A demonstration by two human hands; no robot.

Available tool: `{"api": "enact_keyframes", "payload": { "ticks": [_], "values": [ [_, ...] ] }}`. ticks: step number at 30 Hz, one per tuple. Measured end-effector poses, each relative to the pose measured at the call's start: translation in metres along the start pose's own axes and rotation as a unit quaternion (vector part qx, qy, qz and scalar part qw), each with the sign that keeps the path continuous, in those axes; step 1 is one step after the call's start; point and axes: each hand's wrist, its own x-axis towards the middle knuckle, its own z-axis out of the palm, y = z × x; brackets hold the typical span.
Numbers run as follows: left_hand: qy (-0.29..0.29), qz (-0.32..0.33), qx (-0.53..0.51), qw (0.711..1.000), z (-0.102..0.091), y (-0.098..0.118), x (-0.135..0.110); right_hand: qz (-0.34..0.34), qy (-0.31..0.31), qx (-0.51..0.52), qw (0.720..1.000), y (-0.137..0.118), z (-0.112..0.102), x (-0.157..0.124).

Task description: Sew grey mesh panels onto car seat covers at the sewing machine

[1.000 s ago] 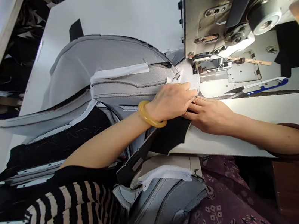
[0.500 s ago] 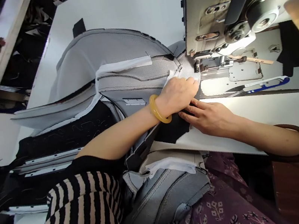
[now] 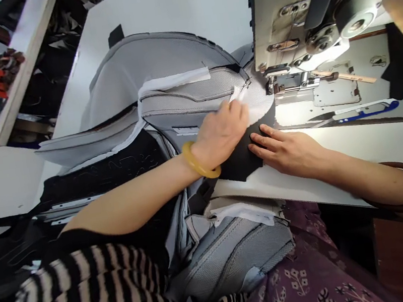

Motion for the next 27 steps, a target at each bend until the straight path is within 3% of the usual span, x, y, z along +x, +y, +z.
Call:
{"api": "enact_keyframes", "payload": {
  "ticks": [3,9,27],
  "values": [
    [-0.079,0.007,0.004,0.997,-0.002,-0.011,-0.012,-0.002,-0.002,0.010,1.000,-0.006,-0.003,-0.002],
    [-0.132,0.082,-0.083,0.984,-0.012,-0.010,0.001,0.019,-0.007,0.021,1.000,-0.011,-0.004,-0.001],
    [-0.119,0.065,-0.155,0.979,-0.011,-0.004,0.017,0.028,0.003,0.022,0.999,-0.002,0.001,0.009]
  ]
}}
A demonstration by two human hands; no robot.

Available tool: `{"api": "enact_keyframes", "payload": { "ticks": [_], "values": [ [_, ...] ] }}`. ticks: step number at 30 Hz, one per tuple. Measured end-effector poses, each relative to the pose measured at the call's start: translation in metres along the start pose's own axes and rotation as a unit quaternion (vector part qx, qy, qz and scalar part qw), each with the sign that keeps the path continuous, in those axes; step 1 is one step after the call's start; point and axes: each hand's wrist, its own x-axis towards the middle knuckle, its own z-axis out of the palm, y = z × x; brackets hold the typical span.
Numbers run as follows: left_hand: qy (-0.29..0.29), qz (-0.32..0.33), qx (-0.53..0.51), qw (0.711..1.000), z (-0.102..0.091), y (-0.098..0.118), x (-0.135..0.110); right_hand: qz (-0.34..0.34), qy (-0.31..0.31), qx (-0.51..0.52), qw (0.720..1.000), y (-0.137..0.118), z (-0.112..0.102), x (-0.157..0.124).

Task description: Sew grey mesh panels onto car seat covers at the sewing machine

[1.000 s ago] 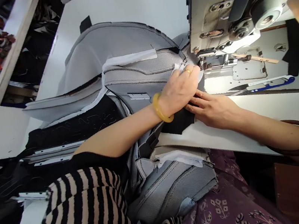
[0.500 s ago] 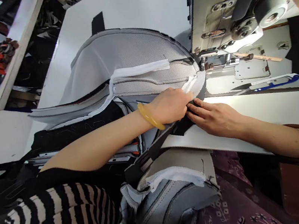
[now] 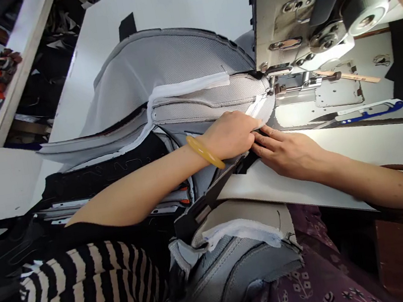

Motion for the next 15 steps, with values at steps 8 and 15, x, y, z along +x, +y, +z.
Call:
{"api": "enact_keyframes", "payload": {
  "ticks": [8,15],
  "values": [
    [0.010,-0.011,-0.033,0.999,-0.004,0.004,0.012,0.029,-0.020,0.011,0.999,0.011,0.004,-0.001],
    [0.031,-0.024,-0.035,0.999,0.002,0.006,0.028,0.091,-0.057,0.051,0.993,0.016,0.010,-0.003]
  ]
}}
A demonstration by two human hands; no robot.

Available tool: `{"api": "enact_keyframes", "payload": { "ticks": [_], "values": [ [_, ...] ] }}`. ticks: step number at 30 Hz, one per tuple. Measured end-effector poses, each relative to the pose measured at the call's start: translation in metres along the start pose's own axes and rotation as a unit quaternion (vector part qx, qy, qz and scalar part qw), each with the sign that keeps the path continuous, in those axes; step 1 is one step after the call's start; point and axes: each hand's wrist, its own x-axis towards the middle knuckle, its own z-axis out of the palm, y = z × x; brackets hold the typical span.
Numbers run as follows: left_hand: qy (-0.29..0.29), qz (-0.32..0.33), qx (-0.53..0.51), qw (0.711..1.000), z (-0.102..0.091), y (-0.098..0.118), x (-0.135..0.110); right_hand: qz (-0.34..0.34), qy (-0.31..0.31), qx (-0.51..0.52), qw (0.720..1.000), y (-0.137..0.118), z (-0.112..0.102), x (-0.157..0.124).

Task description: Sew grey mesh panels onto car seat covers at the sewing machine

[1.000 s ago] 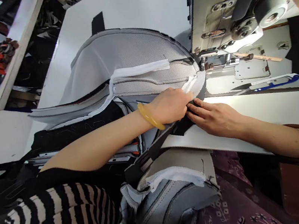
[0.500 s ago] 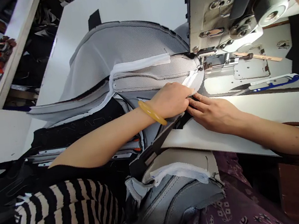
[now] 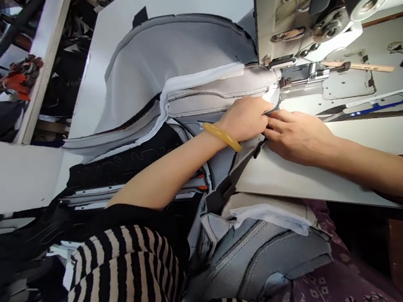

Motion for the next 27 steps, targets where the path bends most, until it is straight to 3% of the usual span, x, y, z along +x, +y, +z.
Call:
{"api": "enact_keyframes", "payload": {
  "ticks": [2,5,9,12,15,20,23,27],
  "values": [
    [0.006,-0.007,0.018,1.000,0.001,0.000,-0.001,0.019,0.017,-0.014,1.000,-0.005,-0.002,0.001],
    [-0.011,0.033,0.085,0.996,-0.002,-0.003,-0.009,0.024,0.068,-0.030,0.997,-0.023,-0.011,0.002],
    [0.004,0.103,0.155,0.982,-0.009,-0.014,-0.018,-0.077,0.158,-0.001,0.984,-0.056,-0.022,0.006],
    [0.020,0.209,0.214,0.954,-0.014,-0.022,-0.014,-0.137,0.151,0.059,0.977,-0.073,-0.023,0.009],
    [0.020,0.283,0.278,0.918,-0.021,-0.027,-0.006,-0.138,0.135,0.115,0.975,-0.075,-0.025,0.005],
    [-0.001,0.246,0.356,0.902,-0.029,-0.026,-0.005,-0.128,0.218,0.110,0.961,-0.065,-0.041,-0.021],
    [-0.019,0.216,0.374,0.902,-0.027,-0.023,-0.008,-0.128,0.210,0.099,0.964,-0.061,-0.046,-0.031],
    [-0.001,0.270,0.439,0.857,-0.018,-0.017,-0.001,-0.132,0.202,0.101,0.965,-0.062,-0.040,-0.025]
  ]
}}
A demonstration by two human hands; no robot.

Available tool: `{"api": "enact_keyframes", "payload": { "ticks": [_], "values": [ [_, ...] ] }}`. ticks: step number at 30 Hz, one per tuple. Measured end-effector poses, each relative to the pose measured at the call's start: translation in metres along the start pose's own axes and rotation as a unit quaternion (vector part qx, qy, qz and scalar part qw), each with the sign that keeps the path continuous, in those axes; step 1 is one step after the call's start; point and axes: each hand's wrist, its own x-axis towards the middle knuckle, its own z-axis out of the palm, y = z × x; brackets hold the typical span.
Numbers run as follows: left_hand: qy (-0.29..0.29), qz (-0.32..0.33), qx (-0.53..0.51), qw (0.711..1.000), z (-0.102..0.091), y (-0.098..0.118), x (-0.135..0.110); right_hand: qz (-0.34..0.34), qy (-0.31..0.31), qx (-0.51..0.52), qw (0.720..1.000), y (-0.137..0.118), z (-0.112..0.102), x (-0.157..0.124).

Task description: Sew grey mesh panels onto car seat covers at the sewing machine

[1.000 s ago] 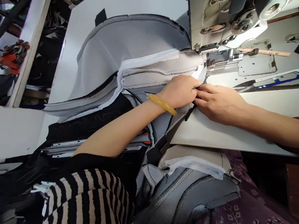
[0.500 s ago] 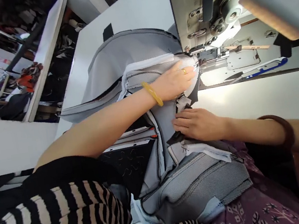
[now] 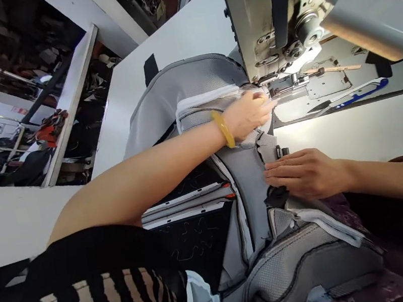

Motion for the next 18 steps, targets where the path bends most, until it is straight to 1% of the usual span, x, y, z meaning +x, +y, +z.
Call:
{"api": "enact_keyframes", "payload": {
  "ticks": [2,3,6,8,10,12,14,16,18],
  "values": [
    [0.016,0.014,0.022,1.000,0.003,0.001,0.006,-0.003,0.000,0.003,1.000,0.001,0.006,0.003],
    [0.019,0.005,0.019,1.000,0.005,0.000,0.008,-0.004,0.003,0.003,1.000,0.001,0.007,0.004],
    [0.010,-0.052,-0.023,0.998,0.011,-0.007,0.002,-0.004,0.017,0.002,1.000,0.000,0.007,0.002],
    [0.002,-0.093,-0.063,0.994,0.013,-0.011,-0.008,-0.003,0.024,0.002,1.000,-0.001,0.004,-0.001],
    [0.016,-0.130,-0.107,0.986,0.016,-0.008,-0.021,-0.009,0.024,0.005,1.000,-0.001,-0.002,-0.003],
    [0.049,-0.159,-0.144,0.976,0.019,0.003,-0.030,-0.018,0.017,0.007,1.000,0.000,-0.007,-0.005],
    [0.087,-0.189,-0.153,0.966,0.022,0.022,-0.035,-0.025,0.003,0.007,1.000,0.003,-0.011,-0.006],
    [0.113,-0.223,-0.137,0.958,0.026,0.042,-0.034,-0.031,-0.010,0.003,0.999,0.006,-0.012,-0.006],
    [0.134,-0.252,-0.110,0.952,0.029,0.056,-0.030,-0.041,-0.012,0.001,0.999,0.008,-0.012,-0.005]
  ]
}}
